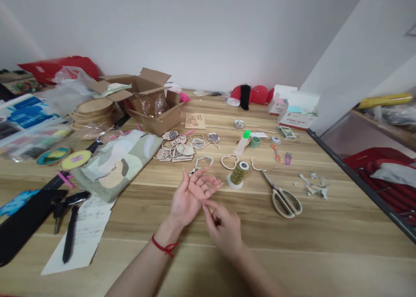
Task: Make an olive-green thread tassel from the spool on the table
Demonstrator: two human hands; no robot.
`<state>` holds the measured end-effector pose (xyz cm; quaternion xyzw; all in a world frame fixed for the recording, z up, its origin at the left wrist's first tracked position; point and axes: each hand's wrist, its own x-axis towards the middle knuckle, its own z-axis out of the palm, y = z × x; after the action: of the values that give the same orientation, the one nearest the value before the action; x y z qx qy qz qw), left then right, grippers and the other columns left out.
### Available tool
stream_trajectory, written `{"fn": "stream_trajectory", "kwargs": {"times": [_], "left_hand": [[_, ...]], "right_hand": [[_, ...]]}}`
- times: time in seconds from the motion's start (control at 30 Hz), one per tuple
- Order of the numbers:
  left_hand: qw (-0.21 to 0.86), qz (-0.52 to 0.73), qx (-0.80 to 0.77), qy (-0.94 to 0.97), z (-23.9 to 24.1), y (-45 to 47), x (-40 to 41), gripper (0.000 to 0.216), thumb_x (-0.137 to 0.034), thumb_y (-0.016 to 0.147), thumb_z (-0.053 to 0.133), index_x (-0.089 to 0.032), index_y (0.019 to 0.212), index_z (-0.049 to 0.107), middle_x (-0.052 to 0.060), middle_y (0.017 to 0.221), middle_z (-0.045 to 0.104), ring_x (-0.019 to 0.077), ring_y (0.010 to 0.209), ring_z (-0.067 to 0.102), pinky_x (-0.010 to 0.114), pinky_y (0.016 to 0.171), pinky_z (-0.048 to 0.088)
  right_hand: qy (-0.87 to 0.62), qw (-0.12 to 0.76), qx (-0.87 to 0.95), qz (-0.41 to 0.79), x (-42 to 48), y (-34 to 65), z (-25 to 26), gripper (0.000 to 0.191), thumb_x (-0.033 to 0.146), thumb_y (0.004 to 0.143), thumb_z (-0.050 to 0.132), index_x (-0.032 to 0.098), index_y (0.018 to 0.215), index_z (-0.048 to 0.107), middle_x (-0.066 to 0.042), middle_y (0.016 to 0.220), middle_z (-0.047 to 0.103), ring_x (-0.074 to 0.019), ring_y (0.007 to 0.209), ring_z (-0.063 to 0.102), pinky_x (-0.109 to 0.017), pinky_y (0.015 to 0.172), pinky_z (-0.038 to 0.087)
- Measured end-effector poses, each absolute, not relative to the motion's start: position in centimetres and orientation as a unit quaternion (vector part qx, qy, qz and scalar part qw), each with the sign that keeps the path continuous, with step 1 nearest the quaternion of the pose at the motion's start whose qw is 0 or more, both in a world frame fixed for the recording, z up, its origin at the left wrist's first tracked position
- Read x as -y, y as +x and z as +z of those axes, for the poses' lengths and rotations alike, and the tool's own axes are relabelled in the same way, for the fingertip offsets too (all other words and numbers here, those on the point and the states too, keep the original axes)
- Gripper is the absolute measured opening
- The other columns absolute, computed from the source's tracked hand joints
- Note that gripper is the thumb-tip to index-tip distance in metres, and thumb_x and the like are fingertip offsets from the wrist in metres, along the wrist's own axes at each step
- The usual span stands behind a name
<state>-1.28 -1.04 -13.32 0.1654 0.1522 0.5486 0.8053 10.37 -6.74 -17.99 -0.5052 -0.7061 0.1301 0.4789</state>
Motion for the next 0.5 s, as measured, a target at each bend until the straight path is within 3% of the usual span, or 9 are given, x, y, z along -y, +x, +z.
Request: {"fn": "stream_trajectory", "kwargs": {"times": [0.1,0.2,0.3,0.43,0.5], "left_hand": [[0.805,0.548,-0.155,0.164,-13.4,-1.4,0.9,0.059,-0.047,0.100,0.025,-0.009,0.111,0.068,0.013,0.088,0.072,0.0261,0.093,0.068,0.052,0.105,0.038],[0.799,0.555,-0.162,0.167,-13.4,-1.7,0.6,0.059,-0.048,0.100,0.025,-0.009,0.111,0.067,0.013,0.089,0.072,0.0259,0.095,0.068,0.050,0.105,0.039],[0.773,0.566,-0.188,0.217,-13.6,-1.9,0.3,0.060,-0.050,0.100,0.023,-0.012,0.109,0.068,0.012,0.089,0.072,0.0247,0.096,0.067,0.047,0.103,0.040],[0.735,0.539,-0.243,0.333,-14.4,-1.7,0.0,0.066,-0.055,0.098,0.022,-0.011,0.102,0.070,0.012,0.084,0.070,0.0224,0.088,0.066,0.036,0.089,0.047],[0.742,0.503,-0.255,0.362,-14.8,-1.5,0.1,0.065,-0.056,0.097,0.027,-0.010,0.094,0.072,0.012,0.078,0.070,0.0201,0.077,0.065,0.030,0.077,0.048]], "right_hand": [[-0.518,0.468,0.695,0.173,7.0,10.5,-17.6,0.016,0.027,0.089,0.055,0.017,0.098,0.063,0.009,0.045,0.043,-0.0083,0.037,0.044,-0.019,0.043,0.037],[-0.546,0.430,0.663,0.278,7.1,10.7,-17.4,0.026,0.031,0.084,0.061,0.016,0.104,0.055,0.011,0.048,0.044,-0.0087,0.039,0.045,-0.018,0.043,0.036],[-0.563,0.361,0.660,0.342,6.7,11.1,-17.0,0.026,0.033,0.082,0.063,0.015,0.101,0.059,0.010,0.047,0.045,-0.0095,0.040,0.044,-0.019,0.043,0.034],[-0.543,0.249,0.715,0.364,6.3,12.3,-15.5,0.013,0.028,0.081,0.063,0.017,0.081,0.070,0.006,0.046,0.050,-0.0093,0.040,0.042,-0.020,0.043,0.029],[-0.530,0.230,0.731,0.363,6.2,13.1,-14.1,0.016,0.024,0.079,0.064,0.018,0.065,0.069,0.005,0.044,0.051,-0.0086,0.039,0.038,-0.020,0.042,0.025]]}}
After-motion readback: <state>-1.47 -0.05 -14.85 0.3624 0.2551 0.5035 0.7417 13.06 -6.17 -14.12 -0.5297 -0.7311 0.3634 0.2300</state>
